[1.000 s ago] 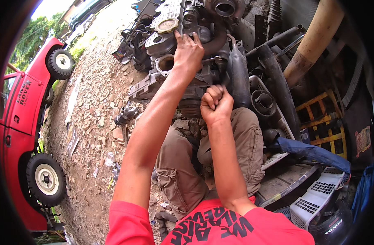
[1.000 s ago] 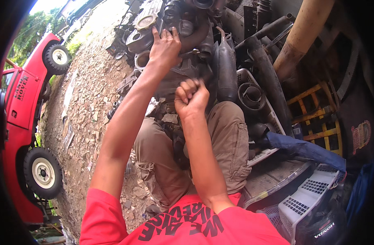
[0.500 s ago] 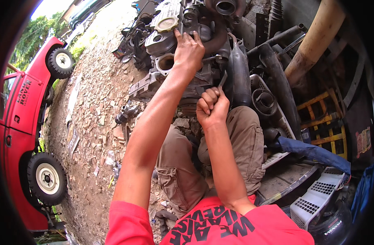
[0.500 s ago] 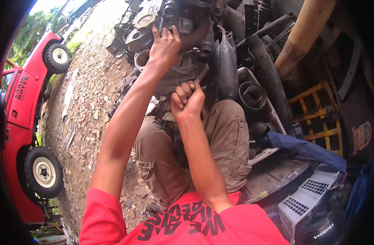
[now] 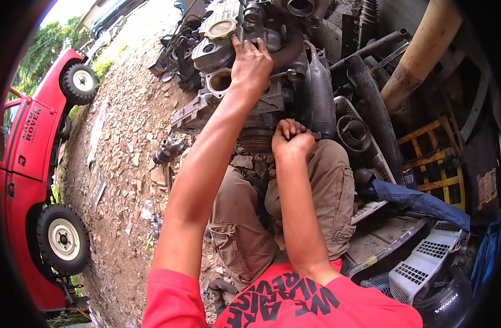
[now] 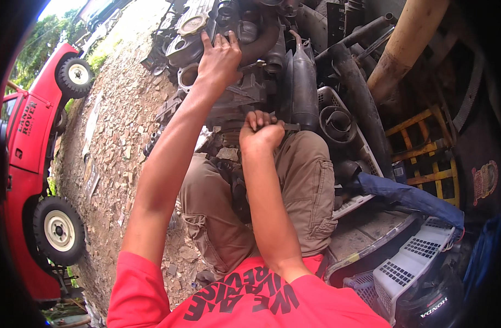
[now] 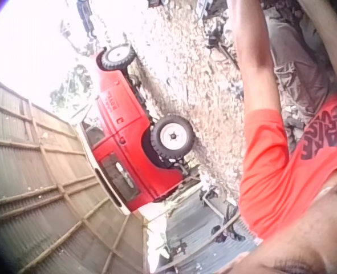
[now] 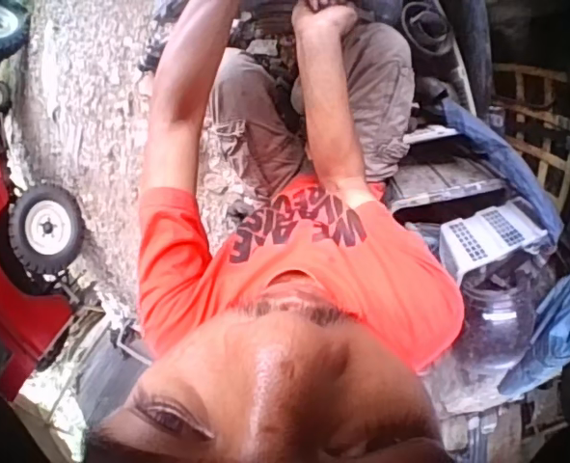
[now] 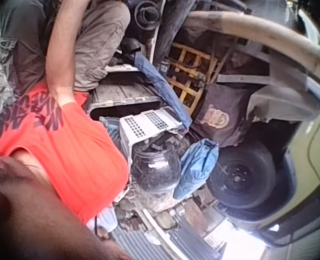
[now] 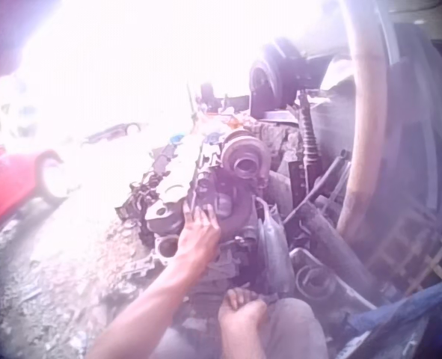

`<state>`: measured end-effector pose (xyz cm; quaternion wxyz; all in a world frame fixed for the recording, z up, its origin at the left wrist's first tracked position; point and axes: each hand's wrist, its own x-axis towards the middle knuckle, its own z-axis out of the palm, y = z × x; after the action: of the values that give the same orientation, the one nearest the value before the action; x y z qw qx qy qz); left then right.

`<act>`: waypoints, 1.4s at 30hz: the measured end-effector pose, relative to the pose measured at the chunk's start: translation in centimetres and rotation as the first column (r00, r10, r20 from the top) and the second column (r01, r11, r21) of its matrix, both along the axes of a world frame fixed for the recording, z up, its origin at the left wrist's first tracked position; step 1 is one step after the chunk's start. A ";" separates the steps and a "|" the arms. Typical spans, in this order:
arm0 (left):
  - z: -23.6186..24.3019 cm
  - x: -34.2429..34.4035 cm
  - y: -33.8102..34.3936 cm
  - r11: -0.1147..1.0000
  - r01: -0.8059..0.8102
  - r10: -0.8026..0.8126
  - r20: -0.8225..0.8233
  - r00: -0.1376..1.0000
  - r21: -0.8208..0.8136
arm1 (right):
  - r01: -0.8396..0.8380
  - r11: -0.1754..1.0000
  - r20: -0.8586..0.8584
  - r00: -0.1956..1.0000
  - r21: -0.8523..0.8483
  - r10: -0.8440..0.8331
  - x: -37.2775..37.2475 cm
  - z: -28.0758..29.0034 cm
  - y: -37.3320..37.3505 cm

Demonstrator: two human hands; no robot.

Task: The person sits on the ground and uses a wrench to loosen and remove bolts from a car engine. They detach a metal component, place it aside, and continue to remove additional bolts from the engine block.

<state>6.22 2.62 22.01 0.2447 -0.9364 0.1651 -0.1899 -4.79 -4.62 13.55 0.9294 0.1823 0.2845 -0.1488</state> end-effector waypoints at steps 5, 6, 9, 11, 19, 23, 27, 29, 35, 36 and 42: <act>-1.1 0.5 0.8 0.998 0.041 -0.040 0.029 0.999 -0.037 | -0.334 0.909 0.597 0.686 -0.250 0.416 -2.0 2.2 1.7; -0.3 0.7 0.3 0.999 0.037 -0.035 0.045 0.998 -0.036 | -0.315 0.927 0.521 0.767 -0.203 0.375 -1.1 1.1 0.7; -0.4 0.3 0.4 0.999 0.026 -0.026 0.018 1.000 -0.034 | -0.109 0.994 0.130 0.985 -0.012 0.110 -0.7 -0.8 -0.8; -0.2 0.3 0.3 1.000 0.005 -0.006 -0.004 1.000 -0.025 | -0.165 0.984 0.274 0.945 -0.066 0.177 0.5 0.0 -0.6; 0.0 0.0 0.2 1.000 0.018 -0.018 -0.004 1.000 -0.020 | -0.134 0.991 0.161 0.978 -0.020 0.136 -0.7 -1.9 -1.9; -1.3 0.2 0.3 0.999 0.023 -0.023 0.012 1.000 -0.036 | -0.371 0.887 0.624 0.633 -0.276 0.459 -0.1 2.9 0.2; -0.9 0.1 0.5 0.998 0.028 -0.027 0.025 0.999 -0.048 | -0.258 0.916 0.522 0.759 -0.309 0.390 0.3 3.1 -2.0; -0.6 0.1 0.6 0.999 0.010 -0.010 0.008 1.000 -0.036 | -0.197 0.961 0.423 0.867 -0.195 0.264 0.7 0.7 -4.2; -0.9 0.3 0.7 0.994 0.050 -0.048 0.021 0.999 -0.098 | -0.252 0.612 0.027 0.912 -0.750 0.409 -0.7 -0.4 -8.4; -0.9 0.3 0.4 0.993 0.066 -0.061 0.049 0.997 -0.096 | -0.266 0.507 -0.040 0.910 -0.820 0.413 -0.6 -0.4 -9.5; -3.1 -0.3 0.4 0.977 0.100 -0.057 0.223 0.973 -0.190 | -0.239 0.145 -0.193 0.942 -0.960 0.275 2.1 -1.3 -9.8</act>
<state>5.93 3.01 18.87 0.1584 -0.9226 0.1546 -0.3160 -2.66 -14.43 12.28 0.8476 -0.4949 0.1389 -0.1318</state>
